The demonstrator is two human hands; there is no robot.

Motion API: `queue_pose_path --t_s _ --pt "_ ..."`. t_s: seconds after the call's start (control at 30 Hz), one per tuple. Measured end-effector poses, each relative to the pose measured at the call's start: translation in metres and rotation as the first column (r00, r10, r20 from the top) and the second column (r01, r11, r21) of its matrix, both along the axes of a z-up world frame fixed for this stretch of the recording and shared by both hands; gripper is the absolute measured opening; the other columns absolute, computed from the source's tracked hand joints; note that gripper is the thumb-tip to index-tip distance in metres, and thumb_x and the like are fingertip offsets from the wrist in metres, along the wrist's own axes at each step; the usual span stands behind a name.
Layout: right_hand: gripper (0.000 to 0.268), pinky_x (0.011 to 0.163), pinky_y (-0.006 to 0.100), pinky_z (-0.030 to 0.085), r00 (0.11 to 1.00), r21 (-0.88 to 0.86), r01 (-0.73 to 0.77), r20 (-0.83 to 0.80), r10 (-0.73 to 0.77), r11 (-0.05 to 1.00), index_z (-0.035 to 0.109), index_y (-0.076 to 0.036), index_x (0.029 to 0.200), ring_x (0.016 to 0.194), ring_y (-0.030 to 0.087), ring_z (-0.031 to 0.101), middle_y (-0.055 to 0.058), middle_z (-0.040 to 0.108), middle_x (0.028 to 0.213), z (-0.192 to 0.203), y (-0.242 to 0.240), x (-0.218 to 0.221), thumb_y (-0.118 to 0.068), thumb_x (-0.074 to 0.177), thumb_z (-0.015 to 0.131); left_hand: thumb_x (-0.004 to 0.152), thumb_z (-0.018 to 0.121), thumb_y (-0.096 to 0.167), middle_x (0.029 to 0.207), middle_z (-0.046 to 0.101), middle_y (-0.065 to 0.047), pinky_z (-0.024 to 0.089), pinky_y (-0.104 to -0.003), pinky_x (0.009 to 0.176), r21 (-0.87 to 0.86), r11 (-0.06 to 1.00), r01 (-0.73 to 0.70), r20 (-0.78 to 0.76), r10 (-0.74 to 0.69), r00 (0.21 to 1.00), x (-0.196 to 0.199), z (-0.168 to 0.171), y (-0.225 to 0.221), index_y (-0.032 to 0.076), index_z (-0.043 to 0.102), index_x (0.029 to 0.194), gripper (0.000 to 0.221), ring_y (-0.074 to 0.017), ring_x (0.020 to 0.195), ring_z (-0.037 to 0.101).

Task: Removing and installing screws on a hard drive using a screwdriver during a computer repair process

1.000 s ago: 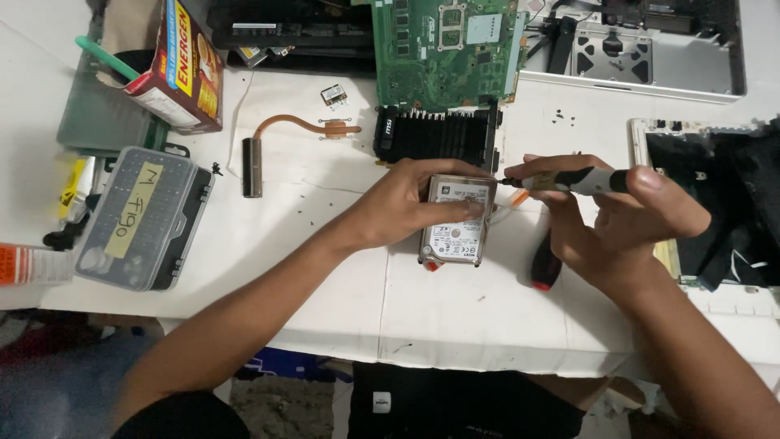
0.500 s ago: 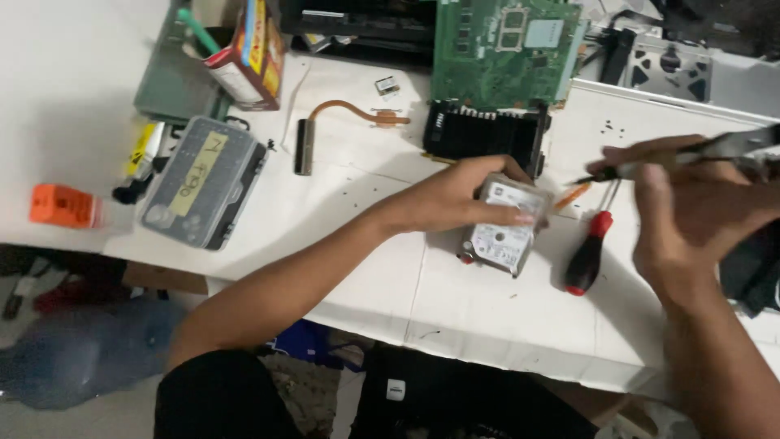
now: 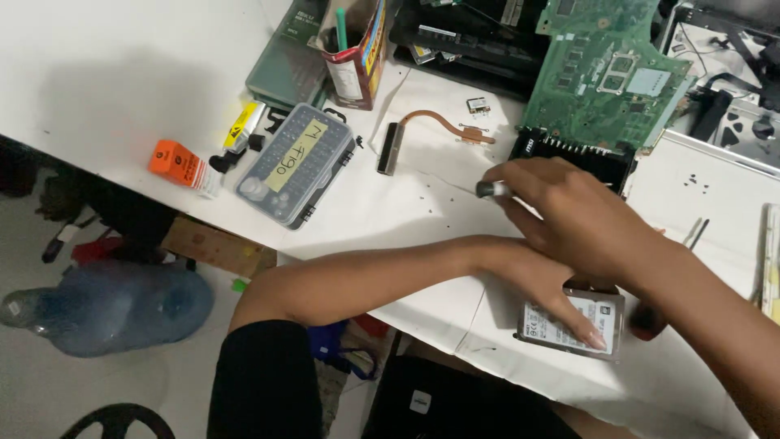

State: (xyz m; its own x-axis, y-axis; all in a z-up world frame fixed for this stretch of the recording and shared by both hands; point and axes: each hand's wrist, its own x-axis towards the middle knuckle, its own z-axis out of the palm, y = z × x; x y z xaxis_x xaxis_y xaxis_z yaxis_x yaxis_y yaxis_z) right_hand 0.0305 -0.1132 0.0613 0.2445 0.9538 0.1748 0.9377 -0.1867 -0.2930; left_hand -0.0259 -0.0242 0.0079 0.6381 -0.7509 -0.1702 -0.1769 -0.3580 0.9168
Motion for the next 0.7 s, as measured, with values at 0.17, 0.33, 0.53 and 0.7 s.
queue_pose_path --t_s 0.17,0.33,0.53,0.7 --pt "0.019 0.071 0.049 0.055 0.996 -0.18 -0.068 -0.064 0.058 0.981 0.07 -0.013 0.109 0.086 0.037 0.071 0.007 0.07 0.097 -0.008 0.049 0.01 -0.01 0.091 0.068 0.069 0.064 0.071 0.089 0.075 -0.002 0.056 -0.03 0.078 -0.115 0.988 0.103 0.075 -0.094 0.993 0.012 -0.002 -0.001 0.01 0.07 0.097 0.067 -0.0158 0.083 0.07" --pt "0.012 0.075 0.05 0.059 1.0 -0.282 -0.012 -0.031 0.004 0.959 0.071 -0.014 0.094 0.089 0.037 0.073 0.002 0.07 0.094 -0.02 0.062 0.017 -0.013 0.084 0.077 0.069 0.068 0.072 0.072 0.077 -0.004 0.059 -0.032 0.069 -0.156 0.977 0.143 0.087 -0.131 0.988 0.015 -0.002 0.001 0.008 0.074 0.084 0.066 -0.0166 0.071 0.072" --pt "0.013 0.073 0.052 0.057 0.998 -0.218 -0.017 -0.056 0.005 0.976 0.071 -0.012 0.092 0.09 0.038 0.073 0.002 0.073 0.096 -0.024 0.06 0.015 -0.011 0.082 0.078 0.072 0.073 0.068 0.076 0.077 -0.003 0.06 -0.032 0.07 -0.204 0.964 0.172 0.081 -0.158 0.984 0.016 -0.009 -0.002 0.011 0.073 0.09 0.06 -0.0148 0.071 0.075" --pt "0.017 0.079 0.048 0.061 0.999 -0.295 -0.038 0.026 0.047 0.955 0.068 -0.013 0.099 0.095 0.035 0.074 0.003 0.071 0.108 -0.026 0.06 0.013 -0.014 0.084 0.076 0.068 0.069 0.071 0.071 0.075 -0.001 0.059 -0.032 0.072 -0.062 0.986 0.155 0.074 -0.151 0.986 0.015 0.005 0.001 0.01 0.073 0.091 0.065 -0.0144 0.072 0.073"
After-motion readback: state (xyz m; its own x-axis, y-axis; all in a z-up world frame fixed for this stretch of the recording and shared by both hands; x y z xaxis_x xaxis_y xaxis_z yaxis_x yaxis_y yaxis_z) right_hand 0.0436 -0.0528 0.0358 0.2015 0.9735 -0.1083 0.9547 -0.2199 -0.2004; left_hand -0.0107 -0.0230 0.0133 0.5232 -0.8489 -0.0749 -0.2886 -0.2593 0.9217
